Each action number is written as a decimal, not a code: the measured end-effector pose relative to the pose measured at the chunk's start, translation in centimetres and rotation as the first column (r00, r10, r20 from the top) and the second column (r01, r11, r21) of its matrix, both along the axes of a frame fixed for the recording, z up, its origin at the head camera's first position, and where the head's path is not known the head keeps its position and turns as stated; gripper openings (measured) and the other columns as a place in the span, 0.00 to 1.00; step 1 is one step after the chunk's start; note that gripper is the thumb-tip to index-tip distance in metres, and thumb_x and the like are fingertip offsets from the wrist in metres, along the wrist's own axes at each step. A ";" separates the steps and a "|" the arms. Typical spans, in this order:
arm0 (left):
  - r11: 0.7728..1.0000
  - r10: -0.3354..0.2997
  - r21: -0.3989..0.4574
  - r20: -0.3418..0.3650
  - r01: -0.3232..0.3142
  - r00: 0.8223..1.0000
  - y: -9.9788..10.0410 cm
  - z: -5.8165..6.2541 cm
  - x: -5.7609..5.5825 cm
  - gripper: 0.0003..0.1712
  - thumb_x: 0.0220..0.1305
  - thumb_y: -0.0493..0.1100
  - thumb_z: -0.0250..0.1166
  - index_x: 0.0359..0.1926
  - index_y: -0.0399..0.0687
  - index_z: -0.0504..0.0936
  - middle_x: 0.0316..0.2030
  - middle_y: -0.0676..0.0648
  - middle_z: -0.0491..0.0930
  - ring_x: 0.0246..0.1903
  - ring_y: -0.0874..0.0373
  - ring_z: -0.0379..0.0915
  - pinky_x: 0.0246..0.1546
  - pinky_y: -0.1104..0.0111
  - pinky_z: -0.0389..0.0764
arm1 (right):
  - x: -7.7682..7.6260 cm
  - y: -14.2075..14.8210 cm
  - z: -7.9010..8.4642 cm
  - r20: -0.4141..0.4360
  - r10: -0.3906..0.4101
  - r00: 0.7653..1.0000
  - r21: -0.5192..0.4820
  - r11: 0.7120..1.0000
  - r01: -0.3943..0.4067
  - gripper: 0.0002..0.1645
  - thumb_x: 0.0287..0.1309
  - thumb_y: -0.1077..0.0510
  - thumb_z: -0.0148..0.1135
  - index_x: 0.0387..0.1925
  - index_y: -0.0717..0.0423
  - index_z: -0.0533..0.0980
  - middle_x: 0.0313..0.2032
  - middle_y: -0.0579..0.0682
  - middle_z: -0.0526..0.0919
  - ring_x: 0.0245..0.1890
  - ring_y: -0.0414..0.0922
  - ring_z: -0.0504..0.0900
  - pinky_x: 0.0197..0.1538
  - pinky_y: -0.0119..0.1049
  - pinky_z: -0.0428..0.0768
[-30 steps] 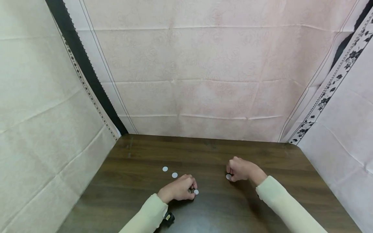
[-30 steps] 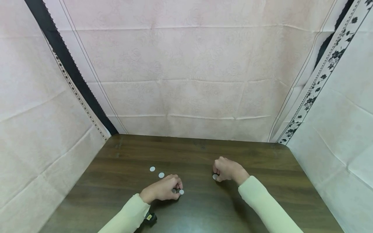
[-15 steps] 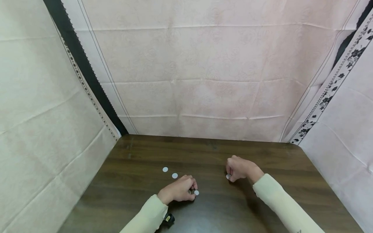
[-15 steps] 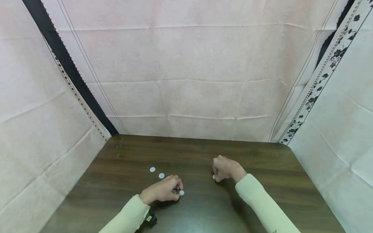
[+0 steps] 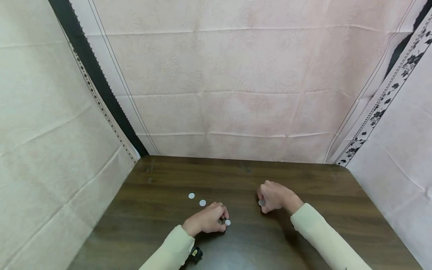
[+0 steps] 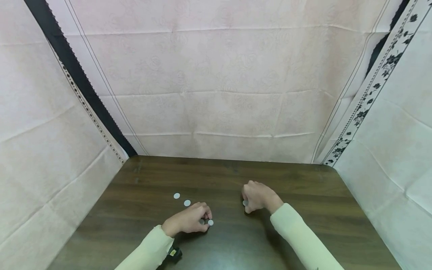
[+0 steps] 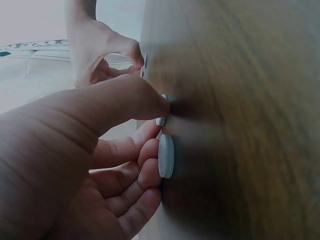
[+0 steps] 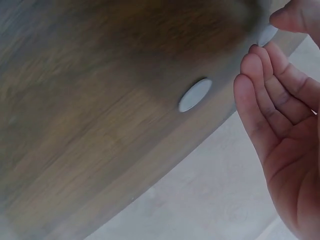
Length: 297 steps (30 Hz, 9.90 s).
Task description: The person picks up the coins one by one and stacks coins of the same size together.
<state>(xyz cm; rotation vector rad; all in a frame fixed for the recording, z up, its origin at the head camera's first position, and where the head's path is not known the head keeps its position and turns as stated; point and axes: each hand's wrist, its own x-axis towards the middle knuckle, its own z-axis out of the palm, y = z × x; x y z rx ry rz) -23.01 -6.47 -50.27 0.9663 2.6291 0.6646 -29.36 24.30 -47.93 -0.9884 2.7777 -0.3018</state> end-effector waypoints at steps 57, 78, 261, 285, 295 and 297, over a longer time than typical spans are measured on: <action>0.999 0.015 0.045 -0.079 -0.012 0.997 -0.2 -0.6 0.5 0.06 0.65 0.41 0.72 0.40 0.49 0.84 0.39 0.55 0.77 0.40 0.66 0.66 0.44 0.74 0.75 | 4.4 -7.7 -0.5 0.055 0.145 0.988 -0.011 0.989 -0.145 0.10 0.45 0.58 0.78 0.25 0.48 0.80 0.17 0.33 0.72 0.16 0.30 0.67 0.22 0.25 0.68; 1.000 -0.007 0.024 -0.093 0.009 0.996 0.0 -0.4 0.3 0.10 0.61 0.42 0.74 0.43 0.49 0.84 0.41 0.55 0.78 0.43 0.64 0.69 0.48 0.72 0.77 | 4.8 -7.9 0.2 0.105 0.135 0.985 -0.029 0.991 -0.133 0.08 0.52 0.58 0.79 0.30 0.52 0.85 0.25 0.39 0.84 0.24 0.27 0.76 0.30 0.24 0.78; 0.998 -0.025 -0.065 -0.136 0.016 0.990 3.8 0.0 0.1 0.10 0.62 0.47 0.75 0.42 0.50 0.85 0.38 0.57 0.76 0.39 0.64 0.65 0.42 0.75 0.71 | 1.0 -0.5 -1.1 0.082 0.087 0.993 -0.166 0.983 -0.072 0.10 0.46 0.60 0.75 0.28 0.46 0.80 0.25 0.39 0.79 0.25 0.31 0.72 0.30 0.28 0.75; 0.998 -0.035 -0.064 -0.133 0.027 0.990 3.9 -0.4 -0.2 0.11 0.63 0.47 0.75 0.42 0.50 0.85 0.39 0.56 0.76 0.39 0.65 0.65 0.41 0.76 0.70 | 3.1 -3.7 -1.7 0.077 0.157 0.985 -0.234 0.963 -0.135 0.10 0.43 0.58 0.77 0.27 0.48 0.81 0.24 0.39 0.82 0.24 0.27 0.76 0.29 0.24 0.78; 0.998 -0.030 -0.060 -0.136 0.022 0.990 3.9 -0.4 -0.1 0.10 0.61 0.47 0.76 0.41 0.50 0.86 0.39 0.57 0.77 0.40 0.65 0.66 0.43 0.75 0.71 | 3.8 -4.6 -1.9 0.108 0.148 0.983 -0.234 0.965 -0.119 0.11 0.44 0.58 0.78 0.28 0.48 0.81 0.25 0.39 0.83 0.26 0.29 0.78 0.32 0.24 0.79; 0.998 -0.027 -0.059 -0.134 0.019 0.991 3.9 -0.4 -0.1 0.10 0.61 0.47 0.76 0.41 0.51 0.86 0.39 0.57 0.77 0.41 0.65 0.66 0.43 0.75 0.72 | 3.9 -4.8 -1.9 0.116 0.151 0.982 -0.235 0.964 -0.120 0.11 0.44 0.58 0.78 0.28 0.48 0.81 0.25 0.38 0.83 0.26 0.28 0.77 0.31 0.24 0.79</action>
